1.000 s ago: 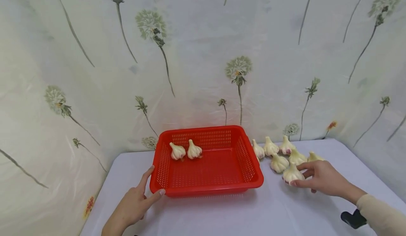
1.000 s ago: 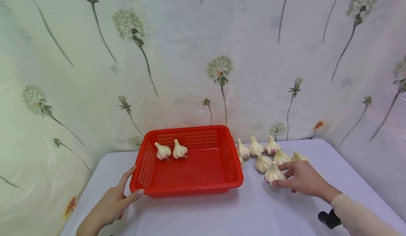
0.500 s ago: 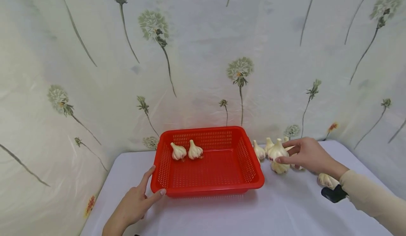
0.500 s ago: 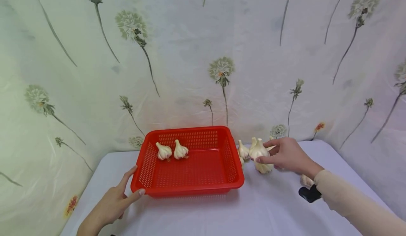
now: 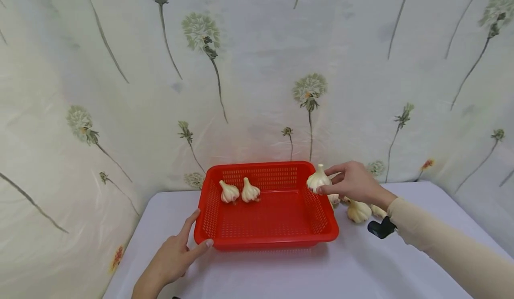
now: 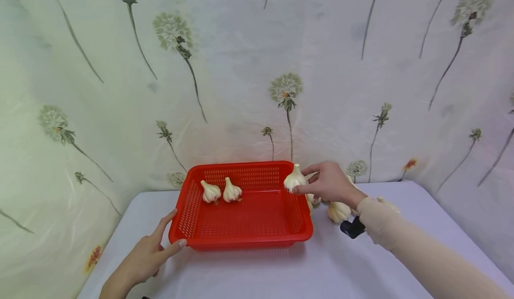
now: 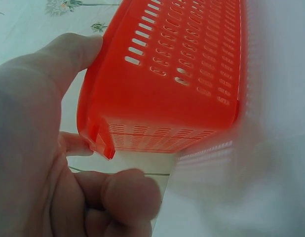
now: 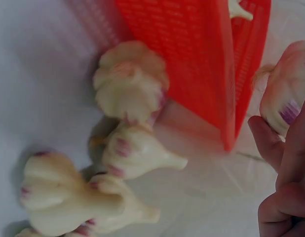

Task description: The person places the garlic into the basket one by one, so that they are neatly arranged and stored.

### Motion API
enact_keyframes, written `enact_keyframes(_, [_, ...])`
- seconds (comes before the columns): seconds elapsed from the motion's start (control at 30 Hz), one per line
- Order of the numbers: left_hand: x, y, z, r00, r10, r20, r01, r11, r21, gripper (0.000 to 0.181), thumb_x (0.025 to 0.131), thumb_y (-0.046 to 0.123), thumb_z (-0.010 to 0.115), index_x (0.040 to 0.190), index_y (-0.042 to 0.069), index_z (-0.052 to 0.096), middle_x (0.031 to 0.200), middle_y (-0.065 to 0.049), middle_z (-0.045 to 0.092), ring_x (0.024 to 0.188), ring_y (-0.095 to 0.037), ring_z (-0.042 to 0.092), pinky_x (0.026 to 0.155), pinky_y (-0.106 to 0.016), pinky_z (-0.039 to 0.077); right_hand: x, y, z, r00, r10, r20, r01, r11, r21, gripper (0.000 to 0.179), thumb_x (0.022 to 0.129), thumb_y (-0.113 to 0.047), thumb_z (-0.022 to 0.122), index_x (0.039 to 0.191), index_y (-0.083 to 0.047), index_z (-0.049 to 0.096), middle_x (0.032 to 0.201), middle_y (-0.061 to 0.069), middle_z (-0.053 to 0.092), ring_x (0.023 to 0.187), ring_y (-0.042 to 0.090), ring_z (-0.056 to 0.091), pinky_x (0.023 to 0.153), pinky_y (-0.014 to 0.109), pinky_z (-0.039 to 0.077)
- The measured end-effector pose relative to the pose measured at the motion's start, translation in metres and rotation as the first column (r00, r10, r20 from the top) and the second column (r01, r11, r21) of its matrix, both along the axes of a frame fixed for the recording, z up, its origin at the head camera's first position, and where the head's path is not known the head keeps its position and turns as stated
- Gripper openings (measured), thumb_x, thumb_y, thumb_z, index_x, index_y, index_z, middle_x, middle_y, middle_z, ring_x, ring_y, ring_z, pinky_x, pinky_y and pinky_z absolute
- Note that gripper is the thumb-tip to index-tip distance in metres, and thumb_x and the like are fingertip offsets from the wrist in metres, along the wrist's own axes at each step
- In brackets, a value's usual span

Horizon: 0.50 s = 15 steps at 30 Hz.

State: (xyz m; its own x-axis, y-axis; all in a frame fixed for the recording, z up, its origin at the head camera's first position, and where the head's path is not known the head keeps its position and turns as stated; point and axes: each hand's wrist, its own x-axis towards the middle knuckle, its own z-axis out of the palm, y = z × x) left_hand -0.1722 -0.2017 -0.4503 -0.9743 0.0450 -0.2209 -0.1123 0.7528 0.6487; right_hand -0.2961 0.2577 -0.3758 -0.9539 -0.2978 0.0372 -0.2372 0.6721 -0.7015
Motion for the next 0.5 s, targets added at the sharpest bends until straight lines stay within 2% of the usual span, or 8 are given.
enact_keyframes(0.2, [-0.001,0.000,-0.001,1.000,-0.012,-0.028,0.012,1.000,-0.004,0.085,0.085,0.068,0.060,0.155,0.037,0.021,0.060,-0.004,0.055,0.049,-0.019,0.054,0.048,-0.031,0.043,-0.019,-0.025,-0.005,1.000,0.023,-0.021,-0.023,1.000,0.011,0.070,0.071,-0.049,0.086,0.120,-0.002,0.068,0.108,0.013,0.073,0.080,0.020,0.072,0.061,0.034,0.057])
enact_keyframes(0.37, [0.001,-0.001,-0.001,0.998,-0.016,-0.054,0.015,1.000,-0.017,0.084,0.086,0.068,0.059,0.155,0.038,0.021,0.058,-0.004,0.055,0.049,-0.019,0.053,0.048,-0.032,0.042,-0.034,-0.049,-0.011,0.999,0.029,-0.012,-0.029,0.998,0.048,0.070,0.070,-0.050,0.086,0.119,-0.003,0.069,0.092,0.007,0.074,0.074,0.021,0.068,0.060,0.033,0.056])
enact_keyframes(0.5, [0.001,0.000,0.000,0.998,-0.004,-0.055,0.002,1.000,-0.030,0.085,0.085,0.069,0.059,0.155,0.038,0.021,0.059,-0.004,0.054,0.049,-0.019,0.052,0.048,-0.031,0.042,-0.042,-0.066,-0.010,0.999,0.030,-0.039,-0.026,0.994,0.103,0.065,0.070,-0.049,0.086,0.116,-0.005,0.071,0.096,0.005,0.071,0.074,0.020,0.060,0.061,0.032,0.052])
